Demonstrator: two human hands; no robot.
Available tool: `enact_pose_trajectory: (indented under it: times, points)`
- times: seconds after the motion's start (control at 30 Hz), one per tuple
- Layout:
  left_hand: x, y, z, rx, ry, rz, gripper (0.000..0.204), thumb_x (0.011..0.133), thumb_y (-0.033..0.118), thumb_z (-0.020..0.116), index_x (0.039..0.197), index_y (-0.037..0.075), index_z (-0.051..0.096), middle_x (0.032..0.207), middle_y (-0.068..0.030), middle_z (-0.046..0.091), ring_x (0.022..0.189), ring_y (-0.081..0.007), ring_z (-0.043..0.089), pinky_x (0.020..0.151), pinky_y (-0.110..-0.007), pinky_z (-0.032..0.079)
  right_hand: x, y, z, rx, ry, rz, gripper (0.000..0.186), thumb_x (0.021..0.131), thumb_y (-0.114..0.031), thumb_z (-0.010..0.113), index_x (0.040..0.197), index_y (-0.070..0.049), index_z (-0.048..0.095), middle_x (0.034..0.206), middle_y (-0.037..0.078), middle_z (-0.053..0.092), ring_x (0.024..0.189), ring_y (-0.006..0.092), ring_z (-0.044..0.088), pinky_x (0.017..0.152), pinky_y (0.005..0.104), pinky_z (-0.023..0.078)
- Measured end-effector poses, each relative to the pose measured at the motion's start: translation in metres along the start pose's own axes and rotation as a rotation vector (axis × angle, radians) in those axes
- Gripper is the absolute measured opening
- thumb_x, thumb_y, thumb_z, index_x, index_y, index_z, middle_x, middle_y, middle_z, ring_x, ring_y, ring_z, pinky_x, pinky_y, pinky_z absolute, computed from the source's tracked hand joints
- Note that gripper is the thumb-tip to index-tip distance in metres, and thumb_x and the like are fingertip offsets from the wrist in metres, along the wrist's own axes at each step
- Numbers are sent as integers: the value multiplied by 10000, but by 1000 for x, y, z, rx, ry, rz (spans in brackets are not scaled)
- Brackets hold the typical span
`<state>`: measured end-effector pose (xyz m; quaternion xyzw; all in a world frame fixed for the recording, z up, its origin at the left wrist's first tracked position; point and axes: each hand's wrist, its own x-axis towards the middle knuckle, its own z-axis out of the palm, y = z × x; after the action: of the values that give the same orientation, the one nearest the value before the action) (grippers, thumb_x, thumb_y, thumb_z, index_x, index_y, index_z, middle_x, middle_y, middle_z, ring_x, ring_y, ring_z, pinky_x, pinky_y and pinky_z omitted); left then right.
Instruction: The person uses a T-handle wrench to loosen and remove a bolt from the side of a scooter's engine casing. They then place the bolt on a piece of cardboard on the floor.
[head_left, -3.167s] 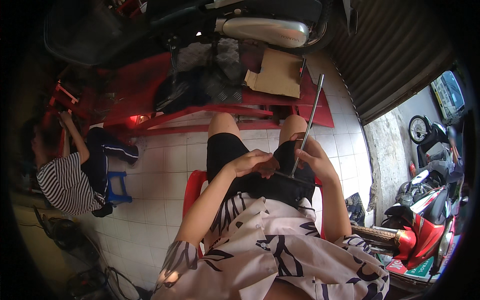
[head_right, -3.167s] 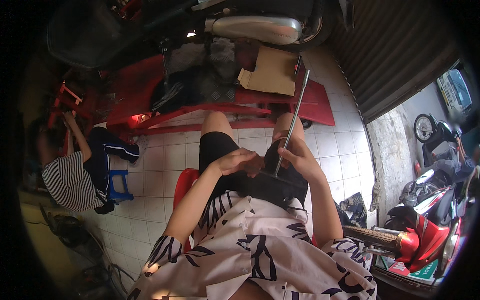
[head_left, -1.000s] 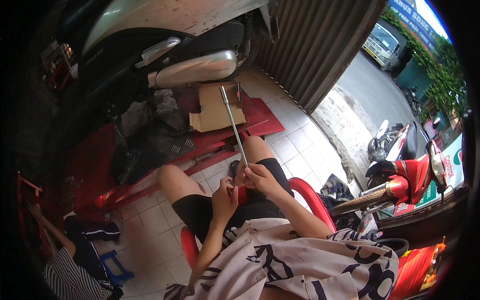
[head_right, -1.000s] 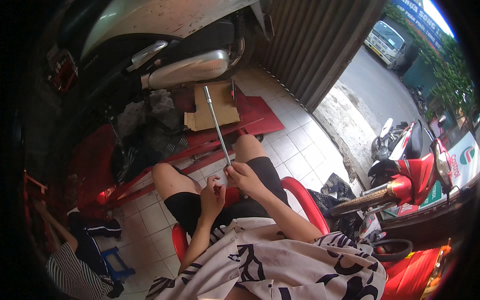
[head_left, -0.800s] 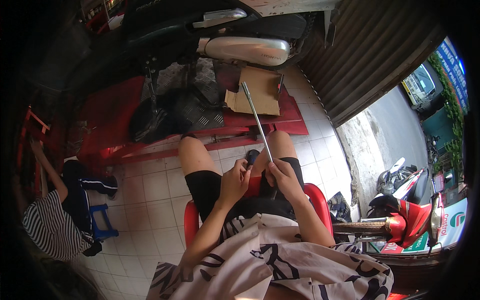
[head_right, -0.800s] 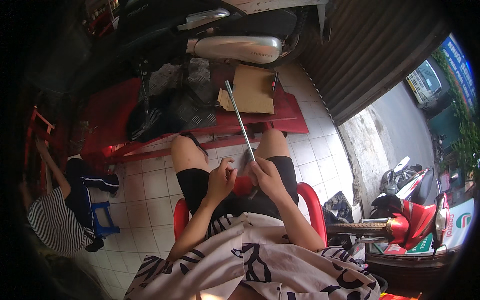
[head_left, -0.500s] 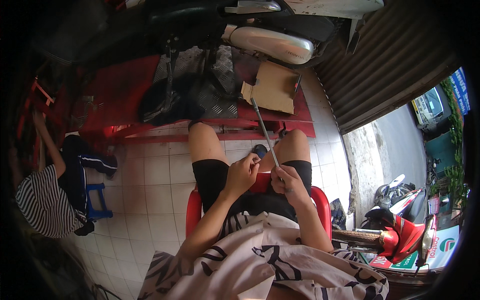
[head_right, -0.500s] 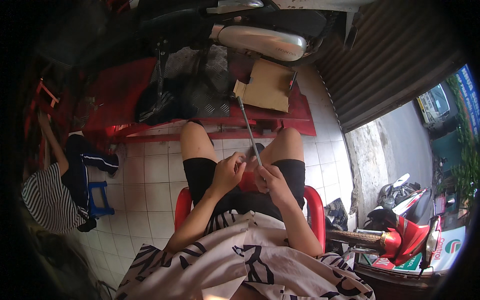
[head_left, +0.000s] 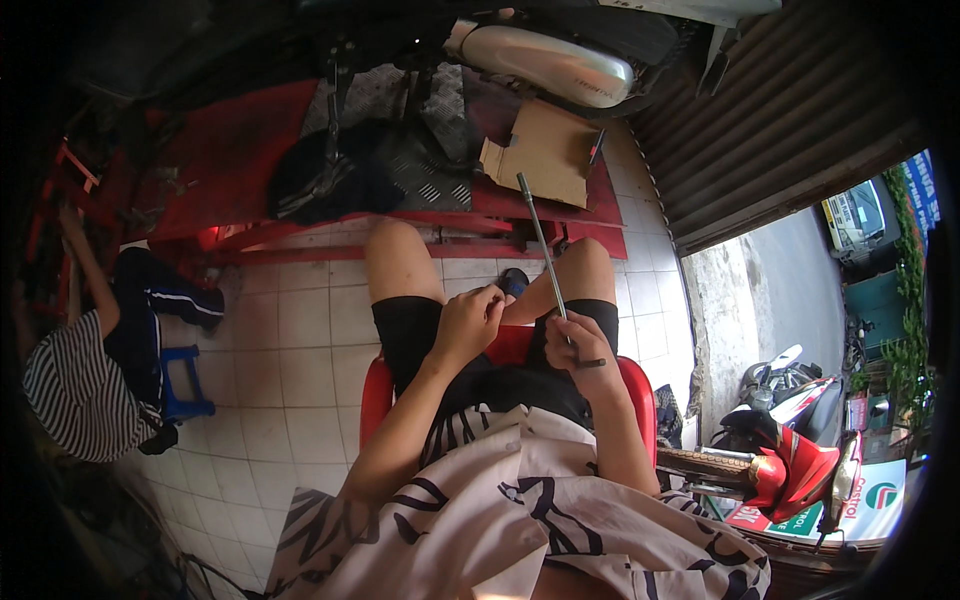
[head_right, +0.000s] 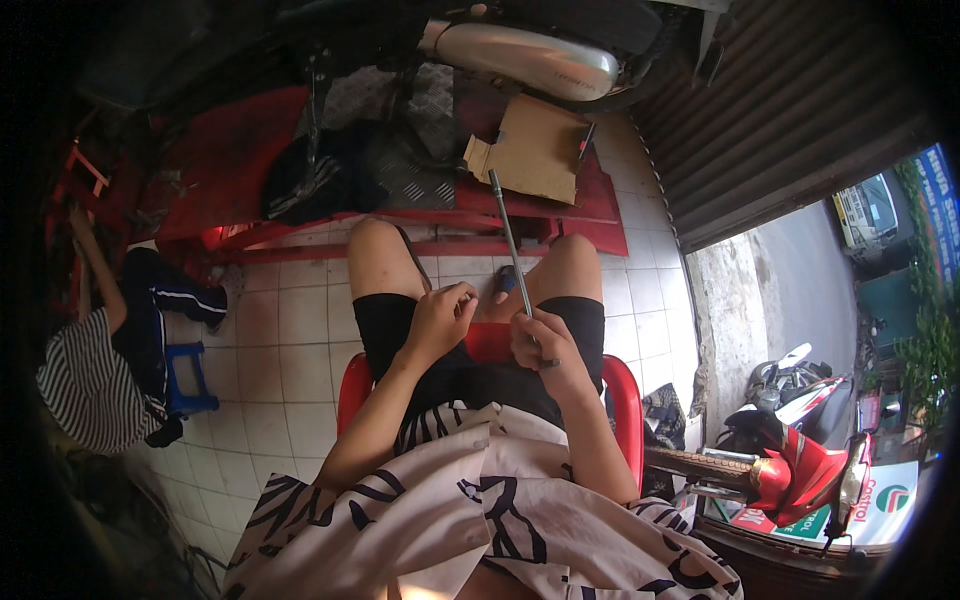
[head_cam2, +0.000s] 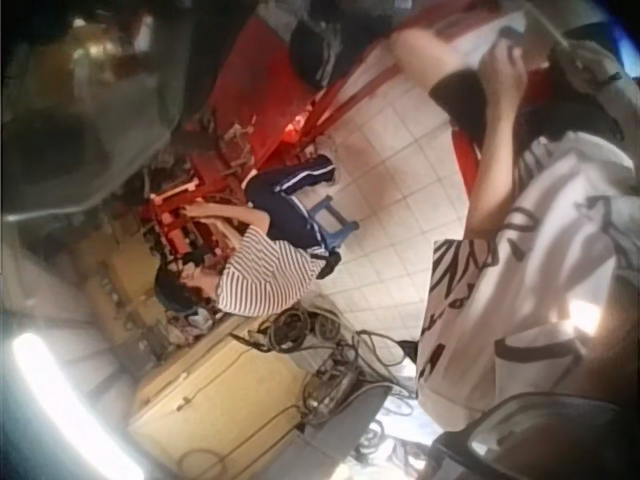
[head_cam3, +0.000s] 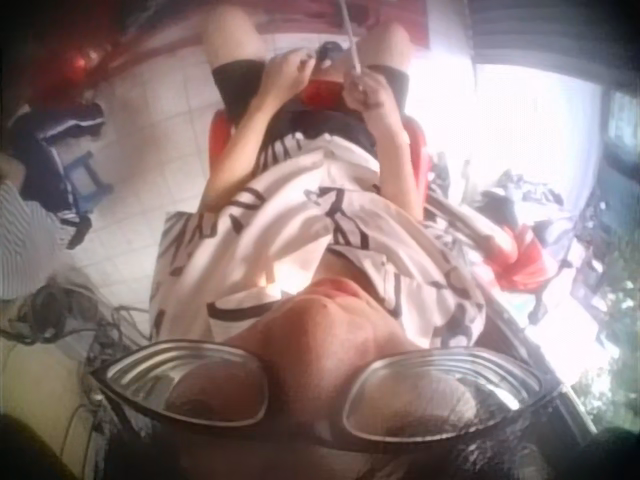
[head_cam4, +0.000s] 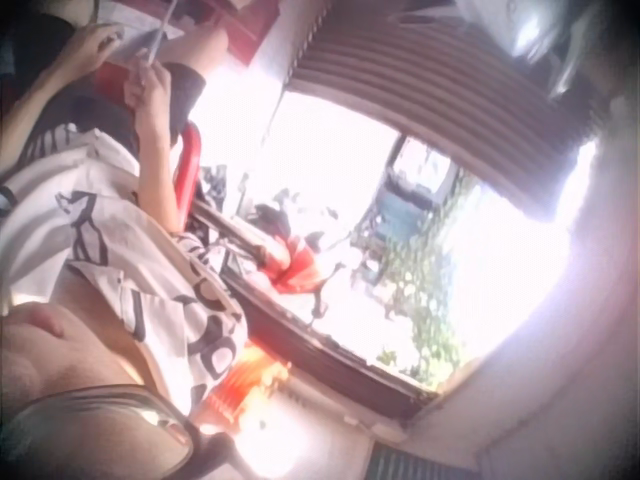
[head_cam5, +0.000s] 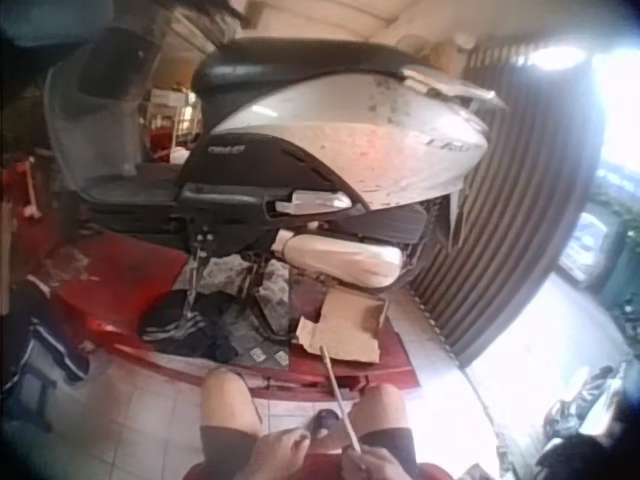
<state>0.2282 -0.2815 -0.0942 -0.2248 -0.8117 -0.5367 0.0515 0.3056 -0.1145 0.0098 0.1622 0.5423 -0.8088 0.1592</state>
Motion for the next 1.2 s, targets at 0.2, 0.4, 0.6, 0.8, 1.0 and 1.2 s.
enact_pose_trajectory:
  times: [0.2,0.4,0.6,0.8,1.0,1.2]
  points:
    - [1,2,-1,-25,12,0,59,836,92,593,854,38,609,740,-152,657,666,-326,650,595,-393,506,4,9,1,30,50,-1,195,956,-193,474,802,-74,476,581,-62,321,472,54,281,448,230,228]
    - [2,-4,-2,33,-57,-79,77,850,103,577,847,34,610,786,-169,664,741,-360,646,641,-434,511,11,19,-4,-228,77,-88,242,977,-224,456,792,-72,491,592,-36,397,487,68,338,468,234,260]
    - [-3,-9,-1,94,-197,-120,103,850,97,582,909,26,625,795,-178,656,755,-359,644,669,-412,505,22,17,1,-341,37,-115,309,999,-275,436,785,-64,511,621,-46,418,571,54,360,518,221,267]
    - [-12,-8,5,-339,-475,-64,148,901,117,554,1000,40,631,837,-133,654,779,-284,647,686,-351,500,40,12,4,-393,66,-237,332,1001,-285,418,865,-16,559,607,-30,426,538,60,356,507,224,264]
    - [-10,1,6,-561,-519,-61,151,950,122,512,997,25,618,847,-92,642,767,-218,626,677,-323,490,50,12,3,-313,-20,-280,383,1004,-320,404,889,16,548,631,-1,459,558,81,399,539,232,329]
    - [-6,2,-2,-578,-514,-156,126,918,116,555,924,-5,586,812,-125,629,730,-222,600,666,-331,476,53,23,5,-212,-71,-299,429,987,-389,440,918,27,517,741,58,498,636,116,441,610,255,384]
